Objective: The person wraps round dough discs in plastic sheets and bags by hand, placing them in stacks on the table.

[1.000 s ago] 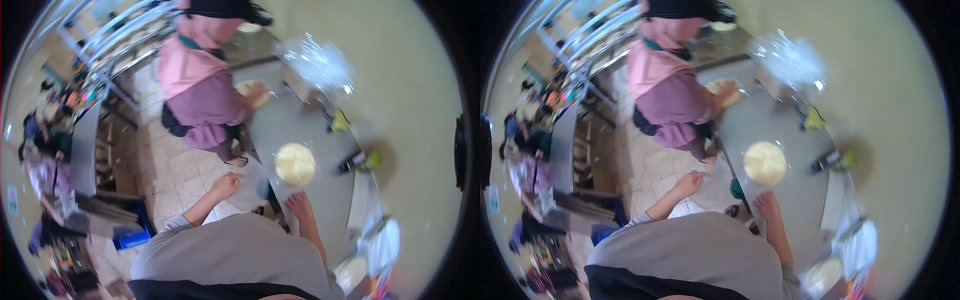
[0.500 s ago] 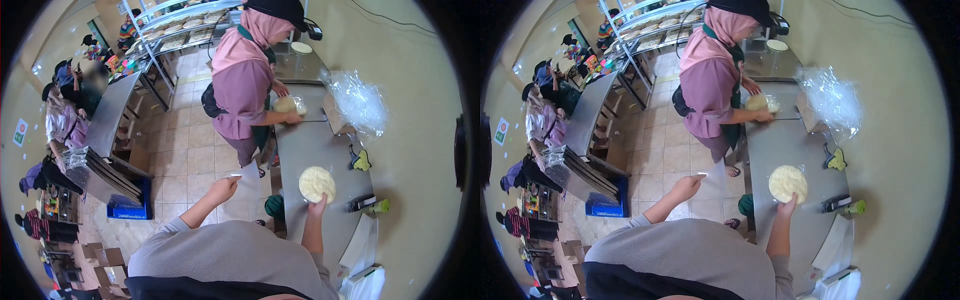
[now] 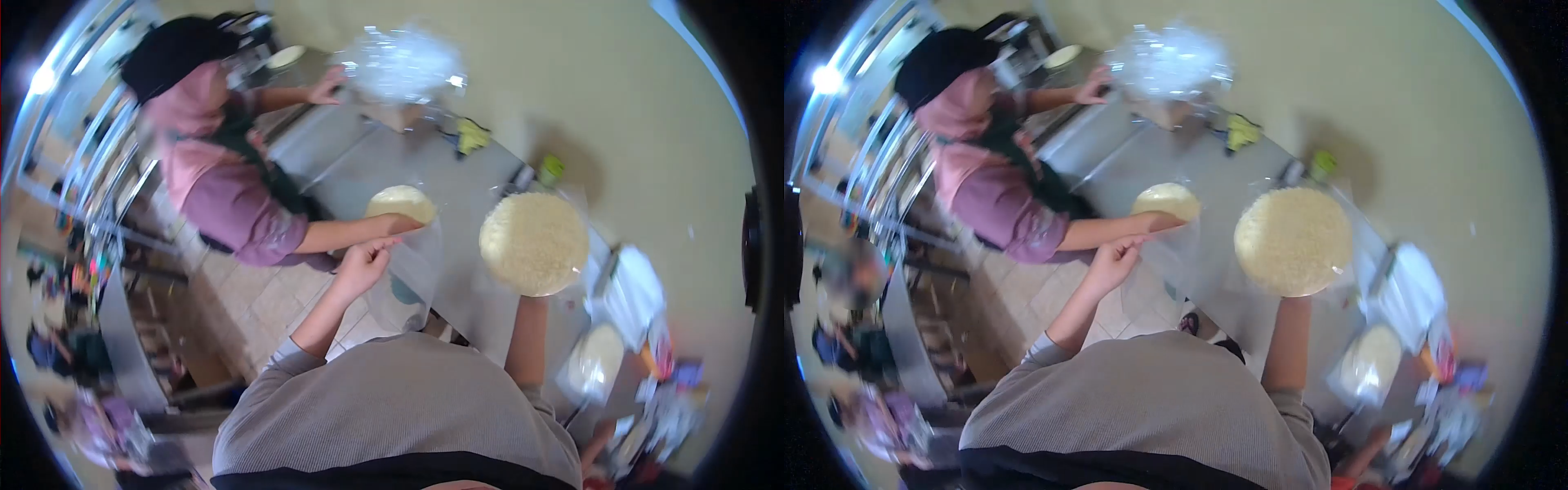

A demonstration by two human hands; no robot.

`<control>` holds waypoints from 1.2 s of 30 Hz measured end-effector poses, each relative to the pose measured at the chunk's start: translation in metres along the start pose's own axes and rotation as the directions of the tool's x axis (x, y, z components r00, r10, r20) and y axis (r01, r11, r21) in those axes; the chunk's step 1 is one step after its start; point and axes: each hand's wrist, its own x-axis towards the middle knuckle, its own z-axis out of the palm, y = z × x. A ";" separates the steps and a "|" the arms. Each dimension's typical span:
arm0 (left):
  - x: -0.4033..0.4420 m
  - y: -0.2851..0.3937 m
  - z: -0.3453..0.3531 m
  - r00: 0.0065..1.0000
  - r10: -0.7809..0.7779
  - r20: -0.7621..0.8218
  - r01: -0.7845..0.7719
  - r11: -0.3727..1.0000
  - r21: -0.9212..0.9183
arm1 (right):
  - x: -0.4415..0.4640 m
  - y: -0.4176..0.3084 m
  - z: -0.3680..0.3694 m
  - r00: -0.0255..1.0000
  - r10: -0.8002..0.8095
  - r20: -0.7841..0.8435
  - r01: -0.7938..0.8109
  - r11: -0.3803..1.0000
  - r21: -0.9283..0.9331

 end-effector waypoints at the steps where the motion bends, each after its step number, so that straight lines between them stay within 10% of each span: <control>1: 0.007 0.020 0.012 0.999 0.021 0.046 -0.017 0.997 -0.074 | -0.011 -0.004 -0.002 0.996 -0.070 -0.058 0.070 0.998 0.000; 6: 0.048 0.040 0.078 0.950 0.120 0.290 -0.116 0.993 -0.032 | -0.080 -0.030 -0.024 0.868 -0.357 -0.344 0.344 0.934 -0.101; 15: 0.096 0.051 0.212 0.740 0.469 0.483 -0.629 0.736 0.249 | -0.201 -0.069 -0.022 0.814 -0.240 -0.529 0.092 0.952 -0.290; 30: 0.065 -0.008 0.289 0.609 0.167 0.775 -0.682 0.608 0.405 | -0.223 0.051 -0.111 0.700 -0.132 -0.702 0.215 0.976 0.030; 36: 0.076 -0.082 0.259 0.897 0.184 0.402 -0.429 0.581 0.692 | -0.188 0.033 -0.126 0.721 -0.214 -0.659 0.297 0.955 0.015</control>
